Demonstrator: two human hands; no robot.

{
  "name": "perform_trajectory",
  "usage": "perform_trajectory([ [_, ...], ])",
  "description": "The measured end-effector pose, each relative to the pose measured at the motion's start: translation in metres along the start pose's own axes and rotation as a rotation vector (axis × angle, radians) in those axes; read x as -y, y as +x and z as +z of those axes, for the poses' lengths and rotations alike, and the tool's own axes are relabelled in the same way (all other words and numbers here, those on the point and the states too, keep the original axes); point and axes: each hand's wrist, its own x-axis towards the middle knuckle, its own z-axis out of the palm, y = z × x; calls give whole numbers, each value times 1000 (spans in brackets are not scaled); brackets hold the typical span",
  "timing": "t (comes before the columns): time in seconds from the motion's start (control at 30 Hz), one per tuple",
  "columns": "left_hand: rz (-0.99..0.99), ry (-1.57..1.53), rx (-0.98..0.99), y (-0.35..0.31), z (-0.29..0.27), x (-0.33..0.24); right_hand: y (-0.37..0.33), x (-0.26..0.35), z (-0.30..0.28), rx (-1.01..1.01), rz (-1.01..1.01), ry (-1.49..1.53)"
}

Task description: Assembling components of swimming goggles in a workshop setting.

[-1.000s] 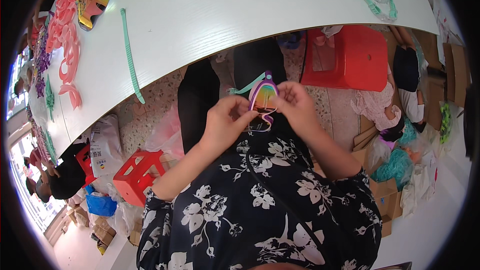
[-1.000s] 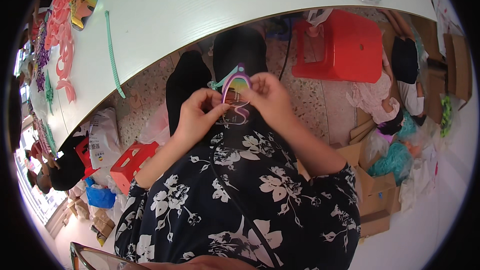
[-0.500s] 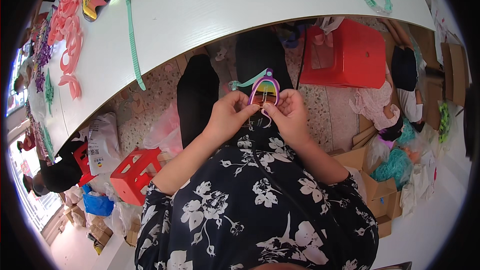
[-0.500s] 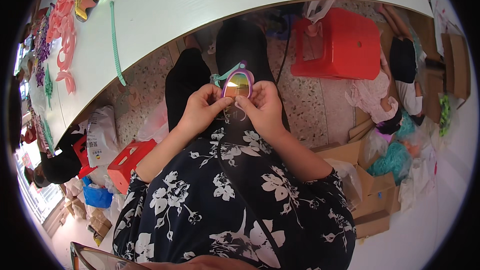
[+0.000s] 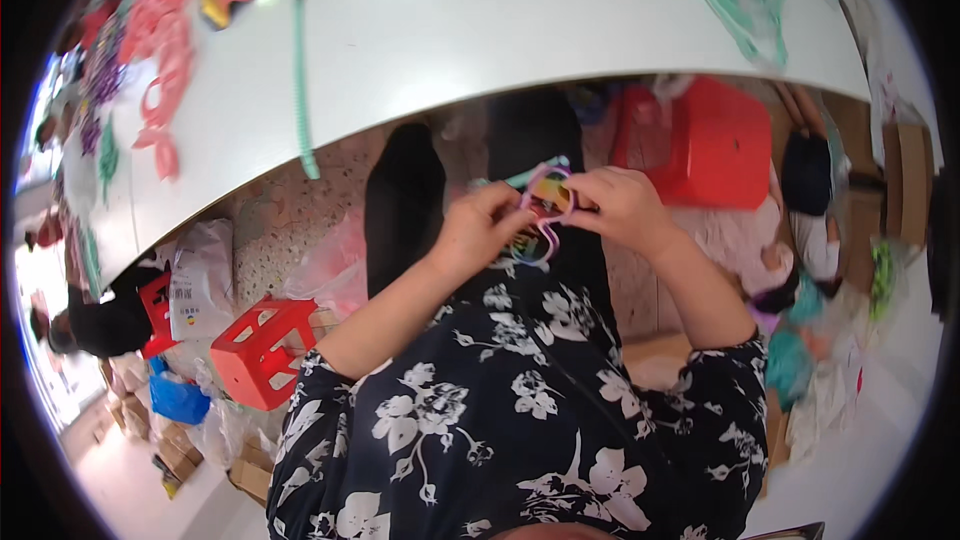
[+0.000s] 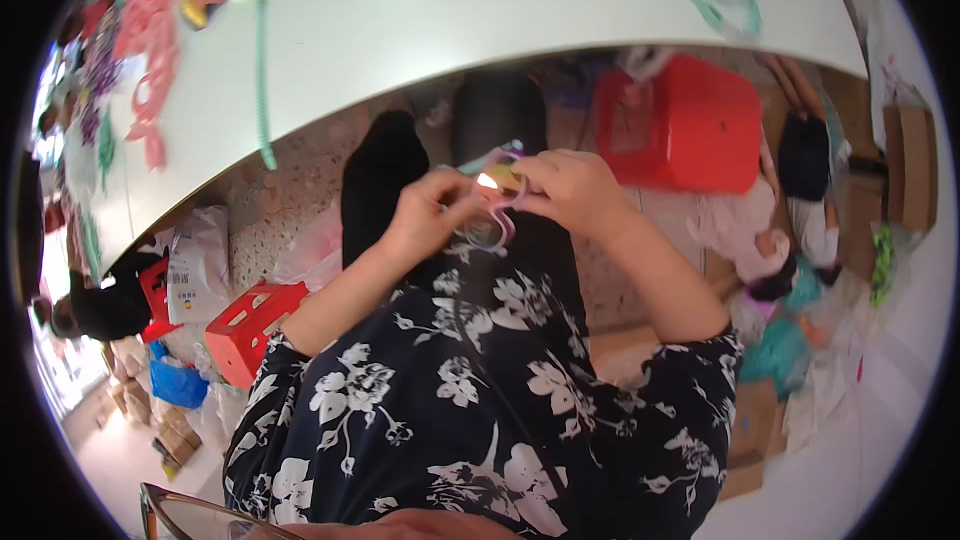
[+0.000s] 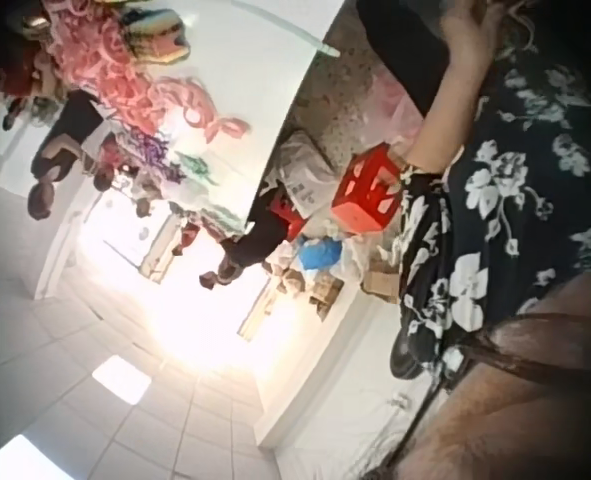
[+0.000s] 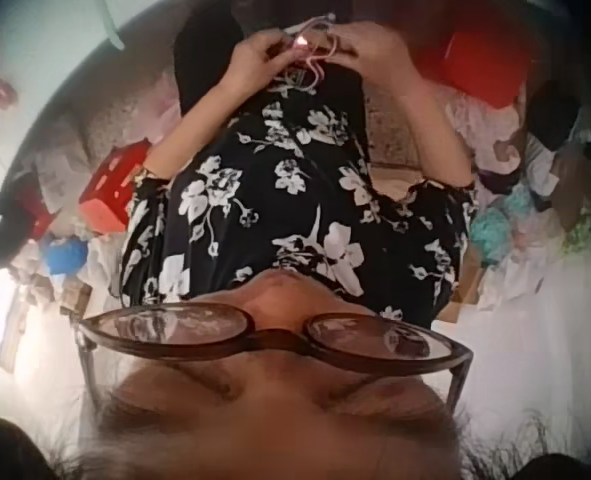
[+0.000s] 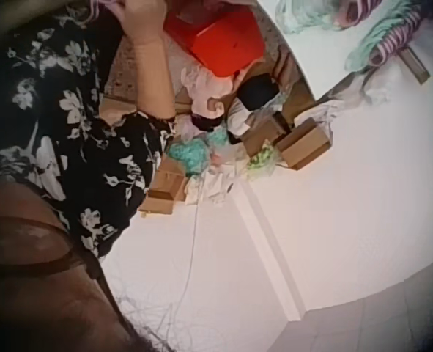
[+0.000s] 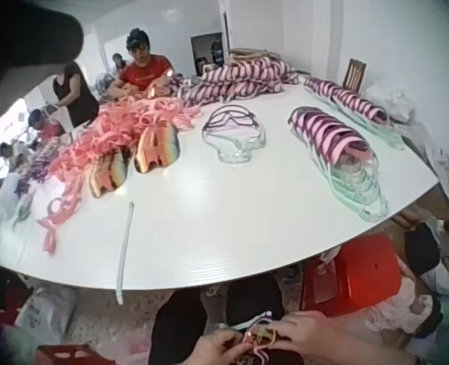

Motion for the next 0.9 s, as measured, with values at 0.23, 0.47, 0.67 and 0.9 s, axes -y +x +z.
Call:
perform_trajectory([
  [0.23, 115, 129, 14, 8, 0, -1, 57, 1, -18, 269, -327, -31],
  [0.47, 172, 126, -435, 2, -41, -20, 44, 14, -8, -23, 3, 64],
  [0.67, -253, -203, -562, -14, -31, -19, 22, 67, 55, -504, 329, 148],
  [0.9, -22, -11, -572, 5, -10, 6, 17, 90, 94, -461, 334, -50],
])
